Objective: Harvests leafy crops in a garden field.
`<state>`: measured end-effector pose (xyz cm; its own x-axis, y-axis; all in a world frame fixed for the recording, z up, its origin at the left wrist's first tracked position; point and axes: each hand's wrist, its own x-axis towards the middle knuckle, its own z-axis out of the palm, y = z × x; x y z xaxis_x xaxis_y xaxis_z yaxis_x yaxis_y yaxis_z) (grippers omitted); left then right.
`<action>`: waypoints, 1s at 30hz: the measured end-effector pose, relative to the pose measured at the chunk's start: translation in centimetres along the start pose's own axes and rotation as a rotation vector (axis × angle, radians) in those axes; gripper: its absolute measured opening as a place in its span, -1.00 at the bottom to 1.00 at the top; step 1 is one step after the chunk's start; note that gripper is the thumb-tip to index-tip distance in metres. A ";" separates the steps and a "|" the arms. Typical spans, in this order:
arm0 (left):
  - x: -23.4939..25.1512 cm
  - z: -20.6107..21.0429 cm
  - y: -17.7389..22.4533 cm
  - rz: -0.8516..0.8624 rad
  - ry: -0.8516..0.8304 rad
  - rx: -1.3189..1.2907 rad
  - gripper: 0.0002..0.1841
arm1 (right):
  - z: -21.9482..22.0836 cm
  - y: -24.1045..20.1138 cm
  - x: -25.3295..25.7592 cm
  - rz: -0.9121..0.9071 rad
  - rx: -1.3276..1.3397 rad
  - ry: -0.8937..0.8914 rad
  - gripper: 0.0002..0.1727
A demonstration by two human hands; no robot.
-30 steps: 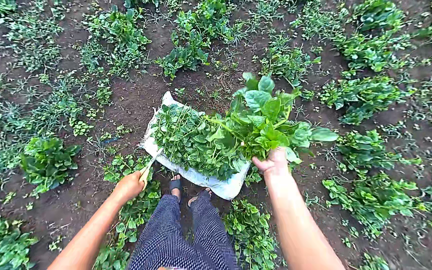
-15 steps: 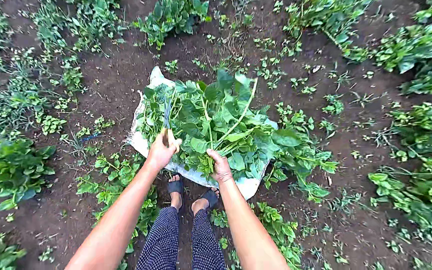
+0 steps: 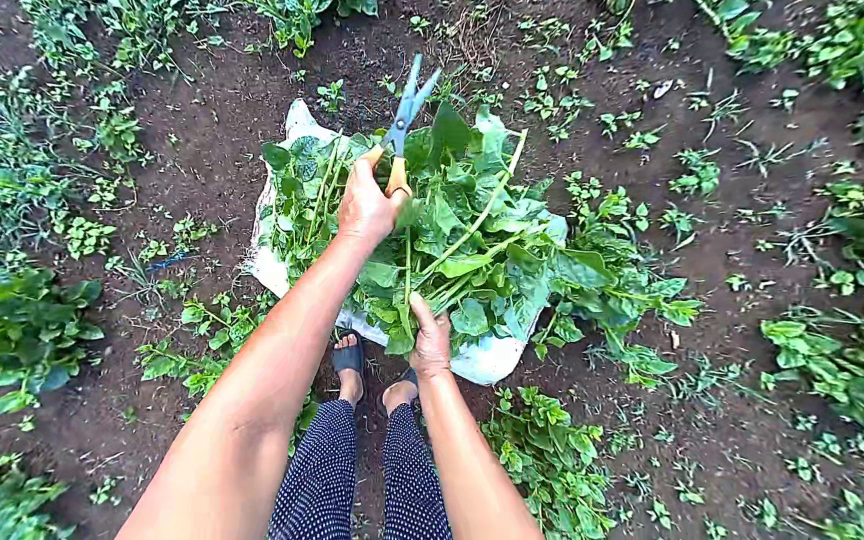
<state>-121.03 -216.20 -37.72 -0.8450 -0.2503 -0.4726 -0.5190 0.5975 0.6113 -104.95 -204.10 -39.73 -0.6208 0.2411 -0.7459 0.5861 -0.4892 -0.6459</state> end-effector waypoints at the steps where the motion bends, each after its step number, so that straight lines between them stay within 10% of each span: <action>1: 0.5 0.3 0.2 0.056 0.014 0.054 -0.29 | -0.6 0.2 -0.3 -0.016 0.004 0.013 -0.46; 6: 2.5 0.9 2.2 0.157 -0.136 0.180 -0.31 | -6.5 -1.1 -1.9 0.036 -0.192 -0.065 -0.36; 11: 3.6 1.0 3.0 0.109 -0.250 0.214 -0.35 | -10.8 -7.6 -1.2 0.006 -0.968 0.030 -0.55; 18: 3.6 1.3 0.8 0.221 -0.182 0.258 -0.31 | -12.2 -9.2 0.7 0.078 -1.828 -0.384 -0.31; 30: 1.6 2.0 -1.8 0.389 -0.185 0.498 -0.55 | -14.8 -7.6 4.4 -0.123 -1.476 -0.014 -0.46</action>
<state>-121.15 -216.14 -40.87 -0.8998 0.1634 -0.4046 -0.0209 0.9101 0.4139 -104.40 -186.94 -40.53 -0.7043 0.2051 -0.6796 0.5122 0.8096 -0.2866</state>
